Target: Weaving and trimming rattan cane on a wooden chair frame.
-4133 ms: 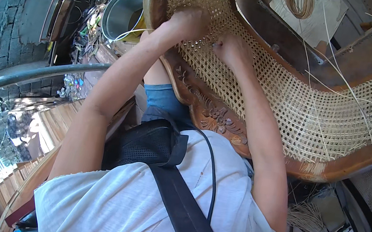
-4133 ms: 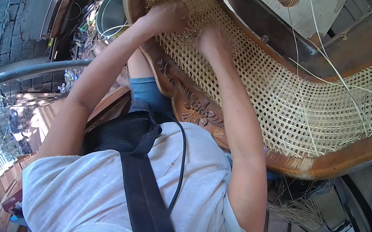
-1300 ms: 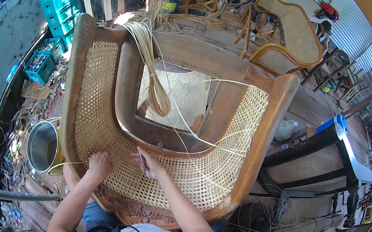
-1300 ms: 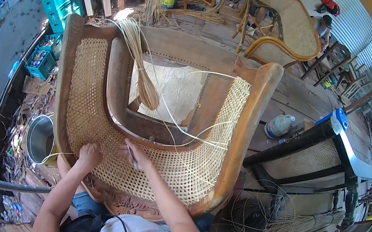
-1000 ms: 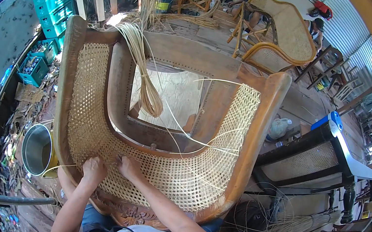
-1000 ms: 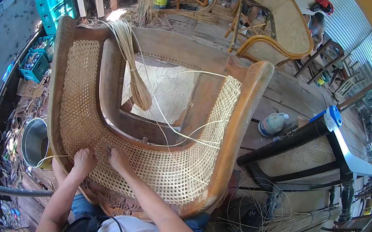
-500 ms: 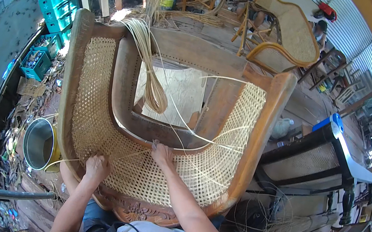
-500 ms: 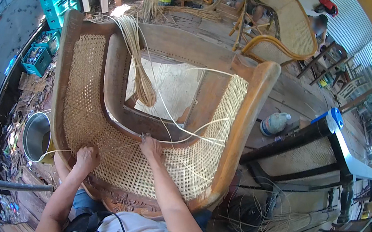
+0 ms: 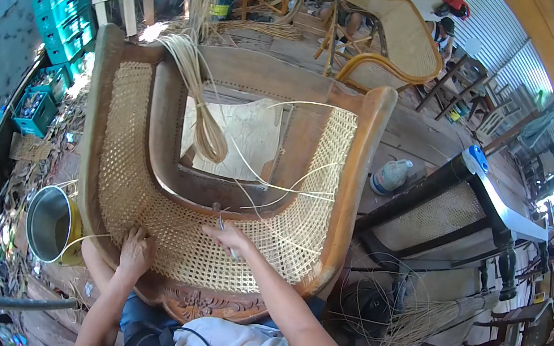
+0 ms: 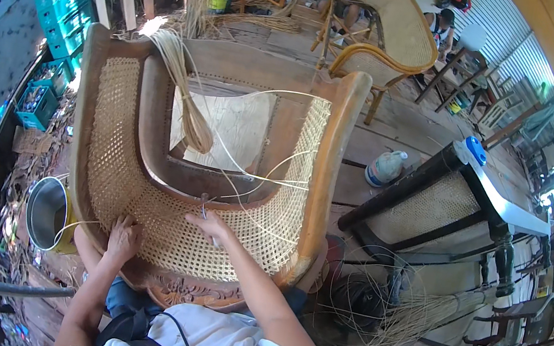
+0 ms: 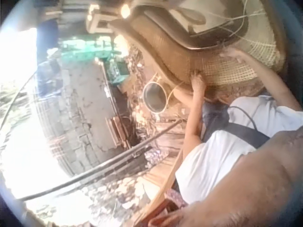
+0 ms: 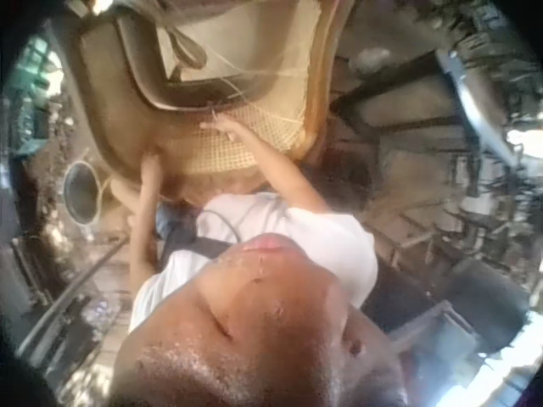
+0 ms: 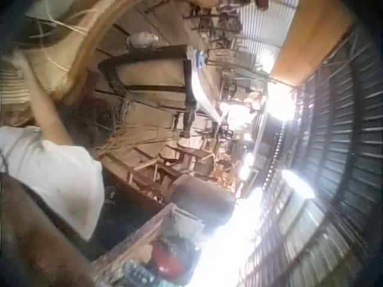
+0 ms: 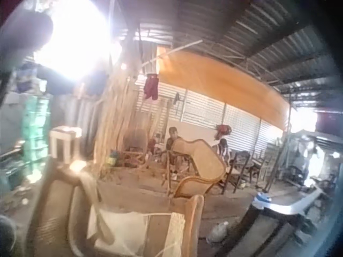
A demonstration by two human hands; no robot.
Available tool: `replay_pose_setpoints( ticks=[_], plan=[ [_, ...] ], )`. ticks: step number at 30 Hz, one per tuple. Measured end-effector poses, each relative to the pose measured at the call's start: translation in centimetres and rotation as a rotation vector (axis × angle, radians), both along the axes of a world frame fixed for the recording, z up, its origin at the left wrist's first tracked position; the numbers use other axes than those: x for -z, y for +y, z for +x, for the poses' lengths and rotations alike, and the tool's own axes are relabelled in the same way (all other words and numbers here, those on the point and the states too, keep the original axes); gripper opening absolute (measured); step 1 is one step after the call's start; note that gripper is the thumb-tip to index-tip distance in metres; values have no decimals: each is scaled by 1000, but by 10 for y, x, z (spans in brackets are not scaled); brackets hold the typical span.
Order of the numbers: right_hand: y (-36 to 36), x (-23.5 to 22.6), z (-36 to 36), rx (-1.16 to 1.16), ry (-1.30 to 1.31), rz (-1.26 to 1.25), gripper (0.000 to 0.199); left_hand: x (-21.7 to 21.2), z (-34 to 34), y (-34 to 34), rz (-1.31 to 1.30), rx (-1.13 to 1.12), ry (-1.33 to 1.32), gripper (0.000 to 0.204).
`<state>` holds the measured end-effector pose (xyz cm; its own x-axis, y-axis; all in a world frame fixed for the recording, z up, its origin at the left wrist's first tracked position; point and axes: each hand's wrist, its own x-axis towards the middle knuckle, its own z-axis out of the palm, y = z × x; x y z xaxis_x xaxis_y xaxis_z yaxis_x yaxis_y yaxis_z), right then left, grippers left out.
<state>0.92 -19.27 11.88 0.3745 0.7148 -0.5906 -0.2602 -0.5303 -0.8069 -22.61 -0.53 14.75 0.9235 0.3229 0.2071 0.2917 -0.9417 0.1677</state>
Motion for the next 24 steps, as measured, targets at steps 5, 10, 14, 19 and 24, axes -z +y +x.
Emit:
replay_pose_setpoints(
  ticks=[5,10,14,19,24],
  plan=[
    [-24,-3,-29,-114,186,-51,39,-3,-2,3,-80,-26,-27,10],
    [-32,27,-30,-93,-56,-10,31,12,-18,0,48,-3,29,16],
    [-45,20,-38,-73,187,-15,24,-1,0,-4,-62,-2,5,22],
    [-38,1,-36,-96,196,26,20,0,4,-9,-116,-32,27,25],
    [-41,-4,-38,-94,136,38,23,31,13,-29,60,-37,137,66]
  ],
)
